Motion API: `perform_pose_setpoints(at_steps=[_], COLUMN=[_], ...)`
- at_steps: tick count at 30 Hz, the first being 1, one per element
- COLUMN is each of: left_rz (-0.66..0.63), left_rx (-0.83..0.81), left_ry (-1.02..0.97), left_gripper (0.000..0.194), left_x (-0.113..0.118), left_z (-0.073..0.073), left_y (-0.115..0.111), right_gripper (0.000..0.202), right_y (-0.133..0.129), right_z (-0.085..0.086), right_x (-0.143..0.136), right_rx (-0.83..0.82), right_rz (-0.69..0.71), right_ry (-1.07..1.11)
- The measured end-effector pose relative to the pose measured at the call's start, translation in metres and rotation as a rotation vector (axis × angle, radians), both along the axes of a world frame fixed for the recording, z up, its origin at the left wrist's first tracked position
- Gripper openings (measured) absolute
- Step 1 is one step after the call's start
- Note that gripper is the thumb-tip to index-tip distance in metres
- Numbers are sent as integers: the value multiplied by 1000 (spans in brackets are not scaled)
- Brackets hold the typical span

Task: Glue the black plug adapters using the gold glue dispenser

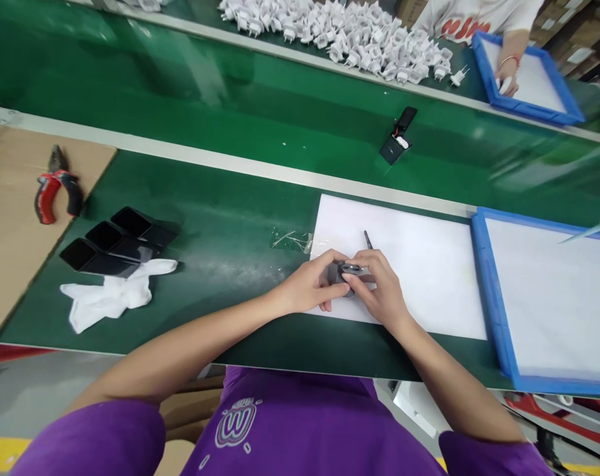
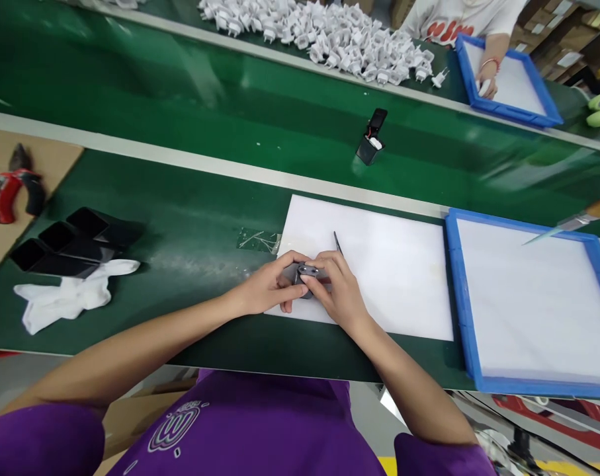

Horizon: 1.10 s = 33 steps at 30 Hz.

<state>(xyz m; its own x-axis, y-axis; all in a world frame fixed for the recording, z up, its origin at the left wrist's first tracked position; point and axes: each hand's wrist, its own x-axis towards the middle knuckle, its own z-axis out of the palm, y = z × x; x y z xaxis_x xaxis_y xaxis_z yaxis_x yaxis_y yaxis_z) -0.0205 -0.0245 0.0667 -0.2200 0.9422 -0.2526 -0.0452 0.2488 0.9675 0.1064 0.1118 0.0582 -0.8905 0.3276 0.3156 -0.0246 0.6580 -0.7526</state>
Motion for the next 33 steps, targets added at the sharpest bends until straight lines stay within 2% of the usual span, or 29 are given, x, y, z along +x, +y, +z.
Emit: perform_pose_setpoints(at_steps=[5,7,10,13,16,18,20,22,24,26,28,30,33], left_rz=[30,30,45,71,91,99,94,84,76,72,67,64,57], left_rx=[-20,-20,6,20,-10,-1,20,25,11,-13,-47,-74,-86], left_ry=[-113,-145,-153,-80,-21,-61,-108,-111,-78,-51,-40,-32,-19], left_gripper=[43,46,52,56,58,60,64,65,63,63,67,69,69], left_x=[-4,-5,-4,-1,1,0,-2,-5,-7,-8,-8,-8,-9], left_z=[-7,-8,-8,-7,-5,-3,-1,-1,-2,-2,-2,-1,1], left_y=[-2,-3,-2,-1,0,-1,-2,-2,-3,-3,-3,-3,-3], right_gripper=[34,41,67,87,81,78,78,79,82,88,97,103,102], right_y=[13,18,17,7,0,8,30,64,103,137,160,173,183], right_z=[9,15,19,18,16,17,20,22,18,11,4,5,31], right_x=[6,11,14,11,8,7,7,7,8,10,16,23,20], right_rx=[-348,-415,-267,-98,-46,-46,-64,-78,-93,-138,-165,-157,-79], right_rz=[124,197,308,318,265,227,121,-75,-288,-427,-465,-466,-509], right_ry=[-132,-157,-185,-171,-120,-96,-66,-13,27,-1,-50,-93,-91])
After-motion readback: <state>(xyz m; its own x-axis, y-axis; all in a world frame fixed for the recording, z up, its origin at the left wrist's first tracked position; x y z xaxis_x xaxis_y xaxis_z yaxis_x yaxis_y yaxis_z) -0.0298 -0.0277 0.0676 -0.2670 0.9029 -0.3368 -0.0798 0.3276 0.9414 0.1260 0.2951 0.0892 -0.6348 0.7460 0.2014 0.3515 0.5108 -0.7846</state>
